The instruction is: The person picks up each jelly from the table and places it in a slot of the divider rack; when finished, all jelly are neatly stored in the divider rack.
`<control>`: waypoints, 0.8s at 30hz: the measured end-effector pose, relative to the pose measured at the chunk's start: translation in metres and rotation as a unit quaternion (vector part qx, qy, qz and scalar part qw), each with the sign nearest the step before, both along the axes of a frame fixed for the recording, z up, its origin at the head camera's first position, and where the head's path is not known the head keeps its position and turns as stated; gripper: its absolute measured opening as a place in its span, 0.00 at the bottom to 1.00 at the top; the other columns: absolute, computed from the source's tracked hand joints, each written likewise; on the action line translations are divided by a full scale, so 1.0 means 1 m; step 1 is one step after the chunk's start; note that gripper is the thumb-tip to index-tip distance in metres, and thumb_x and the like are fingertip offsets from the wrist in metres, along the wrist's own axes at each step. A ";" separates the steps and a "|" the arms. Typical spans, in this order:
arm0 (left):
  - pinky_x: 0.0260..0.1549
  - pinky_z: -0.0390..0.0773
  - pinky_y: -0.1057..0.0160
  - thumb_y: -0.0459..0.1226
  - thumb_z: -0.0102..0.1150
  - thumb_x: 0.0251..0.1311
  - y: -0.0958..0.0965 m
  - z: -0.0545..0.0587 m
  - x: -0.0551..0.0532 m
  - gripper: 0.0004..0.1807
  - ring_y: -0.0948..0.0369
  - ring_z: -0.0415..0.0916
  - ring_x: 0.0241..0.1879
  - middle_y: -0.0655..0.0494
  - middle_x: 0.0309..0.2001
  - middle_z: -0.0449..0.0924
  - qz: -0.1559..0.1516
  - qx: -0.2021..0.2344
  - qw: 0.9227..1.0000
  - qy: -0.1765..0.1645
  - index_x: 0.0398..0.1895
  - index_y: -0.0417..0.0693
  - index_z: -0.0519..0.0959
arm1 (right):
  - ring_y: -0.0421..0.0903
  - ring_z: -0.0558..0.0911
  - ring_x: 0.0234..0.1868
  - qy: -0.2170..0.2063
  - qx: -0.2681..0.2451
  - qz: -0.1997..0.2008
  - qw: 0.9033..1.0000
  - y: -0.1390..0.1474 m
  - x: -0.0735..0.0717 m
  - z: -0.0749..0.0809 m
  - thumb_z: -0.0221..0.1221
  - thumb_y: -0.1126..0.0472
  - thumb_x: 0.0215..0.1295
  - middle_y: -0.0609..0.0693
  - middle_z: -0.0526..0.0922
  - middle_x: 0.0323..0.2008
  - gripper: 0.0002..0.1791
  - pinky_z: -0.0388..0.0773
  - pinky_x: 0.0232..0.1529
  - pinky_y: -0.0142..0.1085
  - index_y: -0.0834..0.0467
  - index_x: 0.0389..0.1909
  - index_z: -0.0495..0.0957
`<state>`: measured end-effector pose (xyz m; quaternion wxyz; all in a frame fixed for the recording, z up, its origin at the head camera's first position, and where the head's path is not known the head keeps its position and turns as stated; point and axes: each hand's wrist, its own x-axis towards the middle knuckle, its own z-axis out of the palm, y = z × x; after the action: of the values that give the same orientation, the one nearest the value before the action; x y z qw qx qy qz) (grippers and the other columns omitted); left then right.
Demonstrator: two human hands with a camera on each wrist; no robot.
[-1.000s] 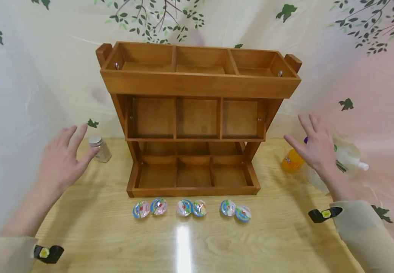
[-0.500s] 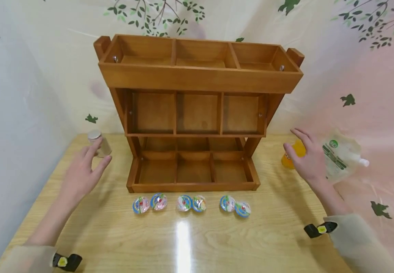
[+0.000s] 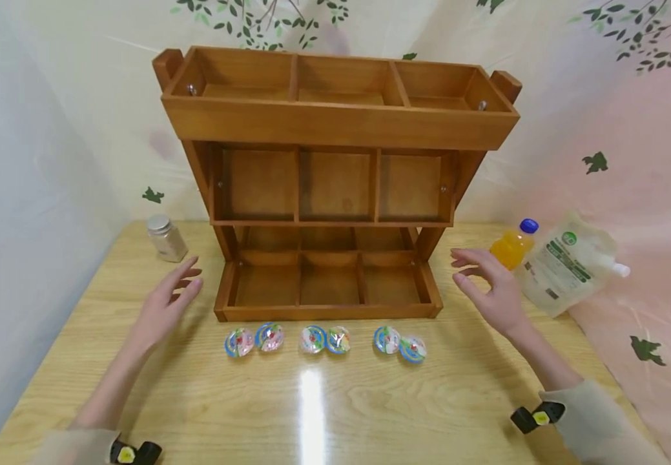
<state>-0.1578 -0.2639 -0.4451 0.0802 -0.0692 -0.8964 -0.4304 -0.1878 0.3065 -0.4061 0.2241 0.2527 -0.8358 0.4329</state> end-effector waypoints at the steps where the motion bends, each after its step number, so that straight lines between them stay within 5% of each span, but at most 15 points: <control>1: 0.59 0.72 0.64 0.47 0.46 0.80 0.001 -0.003 0.000 0.31 0.56 0.72 0.63 0.36 0.70 0.72 -0.004 0.004 1.000 -0.007 0.82 0.52 0.57 | 0.33 0.83 0.50 -0.012 0.005 0.014 1.000 -0.001 0.001 -0.003 0.63 0.80 0.61 0.46 0.84 0.53 0.26 0.79 0.51 0.19 0.65 0.61 0.79; 5: 0.63 0.70 0.39 0.46 0.46 0.80 0.004 -0.012 0.002 0.30 0.57 0.70 0.64 0.39 0.73 0.70 -0.022 0.022 0.999 -0.033 0.81 0.52 0.59 | 0.42 0.85 0.47 -0.064 0.035 0.068 0.995 -0.008 0.012 -0.014 0.63 0.77 0.63 0.50 0.85 0.50 0.27 0.82 0.48 0.24 0.59 0.63 0.79; 7: 0.64 0.70 0.39 0.46 0.47 0.80 0.005 -0.015 0.002 0.29 0.60 0.69 0.65 0.41 0.74 0.69 -0.029 0.032 0.998 -0.042 0.80 0.52 0.61 | 0.45 0.85 0.46 -0.083 0.049 0.094 0.991 -0.011 0.018 -0.018 0.63 0.75 0.64 0.53 0.86 0.49 0.26 0.83 0.48 0.27 0.58 0.63 0.78; 10: 0.67 0.71 0.56 0.48 0.48 0.79 0.006 -0.018 0.001 0.28 0.61 0.69 0.67 0.44 0.75 0.68 -0.036 0.039 0.997 -0.054 0.78 0.53 0.65 | 0.47 0.87 0.45 -0.115 0.068 0.126 0.983 -0.016 0.024 -0.026 0.65 0.73 0.65 0.58 0.87 0.48 0.25 0.84 0.48 0.31 0.59 0.63 0.78; 14: 0.58 0.65 0.83 0.47 0.49 0.79 0.006 -0.022 0.000 0.28 0.69 0.69 0.65 0.42 0.75 0.68 -0.047 0.054 0.996 -0.057 0.77 0.49 0.67 | 0.50 0.87 0.46 -0.145 0.092 0.163 0.971 -0.020 0.030 -0.035 0.68 0.70 0.64 0.60 0.87 0.49 0.25 0.86 0.47 0.36 0.62 0.63 0.78; 18: 0.56 0.62 0.87 0.45 0.51 0.78 0.006 -0.027 0.001 0.28 0.75 0.67 0.64 0.40 0.75 0.67 -0.056 0.071 0.994 -0.065 0.76 0.45 0.67 | 0.49 0.86 0.47 -0.161 0.109 0.193 0.962 -0.021 0.032 -0.041 0.71 0.66 0.62 0.60 0.86 0.51 0.27 0.86 0.46 0.39 0.64 0.62 0.77; 21: 0.66 0.63 0.77 0.48 0.52 0.78 0.006 -0.028 0.001 0.29 0.63 0.64 0.72 0.45 0.77 0.65 -0.057 0.073 0.991 -0.094 0.77 0.50 0.67 | 0.46 0.86 0.48 -0.185 0.120 0.202 0.954 -0.019 0.033 -0.043 0.73 0.63 0.59 0.57 0.86 0.52 0.31 0.86 0.47 0.39 0.63 0.63 0.76; 24: 0.76 0.60 0.53 0.51 0.53 0.76 0.007 -0.028 0.000 0.30 0.48 0.57 0.78 0.47 0.79 0.62 -0.061 0.079 0.988 -0.121 0.77 0.54 0.67 | 0.42 0.85 0.49 -0.217 0.132 0.203 0.946 -0.018 0.034 -0.045 0.76 0.59 0.57 0.53 0.86 0.53 0.34 0.86 0.49 0.38 0.61 0.64 0.76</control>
<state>-0.1578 -0.2570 -0.4733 -0.0503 -0.0650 -0.8569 -0.5089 -0.1542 0.2882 -0.4507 -0.0909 0.3439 -0.8449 0.3995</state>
